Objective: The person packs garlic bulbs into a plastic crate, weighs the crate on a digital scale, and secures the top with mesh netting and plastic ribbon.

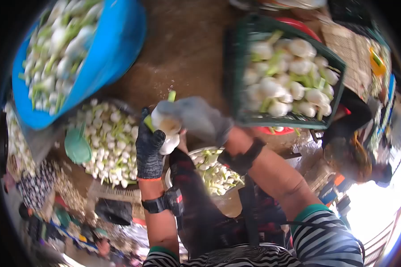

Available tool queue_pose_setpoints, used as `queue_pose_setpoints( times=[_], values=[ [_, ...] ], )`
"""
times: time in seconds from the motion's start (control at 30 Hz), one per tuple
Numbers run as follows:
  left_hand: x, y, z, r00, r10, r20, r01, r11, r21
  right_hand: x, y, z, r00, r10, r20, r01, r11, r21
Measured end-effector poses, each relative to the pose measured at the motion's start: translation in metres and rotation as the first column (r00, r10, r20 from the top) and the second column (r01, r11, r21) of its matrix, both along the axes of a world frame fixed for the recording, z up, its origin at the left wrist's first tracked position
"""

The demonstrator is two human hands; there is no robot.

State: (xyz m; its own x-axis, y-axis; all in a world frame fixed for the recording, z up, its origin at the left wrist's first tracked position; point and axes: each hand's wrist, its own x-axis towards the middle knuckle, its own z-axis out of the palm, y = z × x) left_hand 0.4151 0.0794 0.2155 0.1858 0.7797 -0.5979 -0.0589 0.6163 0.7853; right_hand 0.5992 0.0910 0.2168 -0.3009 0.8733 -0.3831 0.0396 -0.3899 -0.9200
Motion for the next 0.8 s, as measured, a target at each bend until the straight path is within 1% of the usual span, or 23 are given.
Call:
queue_pose_setpoints(
  times=[0.03,0.07,0.1,0.13,0.17,0.2,0.23,0.27,0.3,0.33,0.37,0.4,0.43,0.5,0.53,0.6,0.63,0.67,0.7,0.73,0.77,0.8],
  values=[
    [0.026,0.005,0.011,0.985,-0.094,-0.147,0.106,0.991,0.076,0.016,-0.004,0.016,0.980,0.050,0.190,-0.059,0.997,0.044],
    [0.053,0.007,0.026,0.964,-0.110,-0.241,0.091,0.992,-0.088,0.028,-0.007,0.034,0.939,0.059,0.338,-0.081,0.995,0.050],
    [0.063,-0.001,0.014,0.957,-0.141,-0.254,0.130,0.990,-0.058,0.044,-0.010,0.049,0.919,0.048,0.391,-0.045,0.999,-0.017],
    [0.080,-0.003,0.022,0.943,-0.169,-0.286,0.162,0.986,-0.049,0.061,-0.013,0.064,0.896,0.041,0.441,-0.005,0.997,-0.083],
    [0.095,-0.005,0.030,0.926,-0.193,-0.324,0.190,0.981,-0.040,0.077,-0.017,0.075,0.916,0.007,0.402,0.085,0.974,-0.212],
    [0.107,-0.007,0.035,0.921,-0.234,-0.312,0.267,0.961,0.068,0.092,-0.022,0.082,0.936,-0.029,0.352,0.158,0.926,-0.343],
    [0.122,-0.011,0.036,0.982,-0.129,-0.139,0.131,0.991,0.006,0.105,-0.031,0.085,0.943,-0.171,0.285,0.238,0.946,-0.221],
    [0.137,-0.016,0.037,1.000,-0.002,0.023,0.004,0.997,-0.083,0.120,-0.045,0.085,0.934,-0.299,0.195,0.323,0.941,-0.102],
    [0.147,-0.019,0.034,0.976,0.141,0.167,-0.108,0.975,-0.192,0.135,-0.049,0.087,0.914,-0.400,0.071,0.404,0.912,-0.064],
    [0.157,-0.020,0.033,0.998,0.010,0.068,-0.003,0.995,-0.102,0.149,-0.053,0.090,0.875,-0.480,-0.066,0.479,0.877,-0.035],
    [0.167,-0.021,0.032,0.993,-0.110,-0.053,0.109,0.994,-0.020,0.164,-0.058,0.093,0.821,-0.533,-0.205,0.543,0.840,-0.012],
    [0.177,-0.022,0.031,0.962,-0.206,-0.181,0.218,0.975,0.049,0.179,-0.063,0.092,0.753,-0.589,-0.295,0.538,0.808,-0.240],
    [0.188,-0.025,0.031,0.994,0.105,0.016,-0.099,0.973,-0.208,0.191,-0.066,0.089,0.669,-0.649,-0.363,0.480,0.750,-0.455],
    [0.199,-0.027,0.034,0.988,0.156,-0.021,-0.157,0.959,-0.235,0.213,-0.063,0.079,0.823,-0.510,-0.251,0.478,0.860,-0.181],
    [0.202,-0.028,0.035,0.983,0.180,-0.040,-0.185,0.951,-0.250,0.221,-0.056,0.069,0.868,-0.434,-0.240,0.438,0.898,-0.038],
    [0.201,-0.029,0.030,0.986,0.156,-0.060,-0.166,0.959,-0.229,0.238,-0.043,0.049,0.930,-0.311,-0.195,0.353,0.902,0.248],
    [0.197,-0.030,0.024,0.986,0.149,-0.072,-0.161,0.962,-0.220,0.246,-0.032,0.034,0.973,-0.212,-0.091,0.231,0.887,0.400],
    [0.185,-0.032,0.009,0.984,0.025,-0.176,-0.056,0.984,-0.170,0.244,-0.020,0.018,0.947,-0.234,-0.221,0.266,0.955,0.128],
    [0.182,-0.032,0.009,0.985,0.035,-0.169,-0.067,0.980,-0.188,0.241,-0.012,0.005,0.900,-0.283,-0.332,0.244,0.957,-0.155],
    [0.180,-0.033,0.009,0.986,0.050,-0.160,-0.083,0.975,-0.207,0.247,-0.008,0.010,0.954,-0.243,-0.174,0.219,0.965,-0.147],
    [0.180,-0.034,0.009,0.987,0.069,-0.147,-0.101,0.969,-0.225,0.252,-0.003,0.015,0.982,-0.189,-0.015,0.185,0.971,-0.149],
    [0.183,-0.032,0.016,0.992,0.103,-0.074,-0.121,0.946,-0.301,0.248,-0.003,0.009,0.953,-0.199,0.229,0.237,0.959,-0.155]
  ],
)
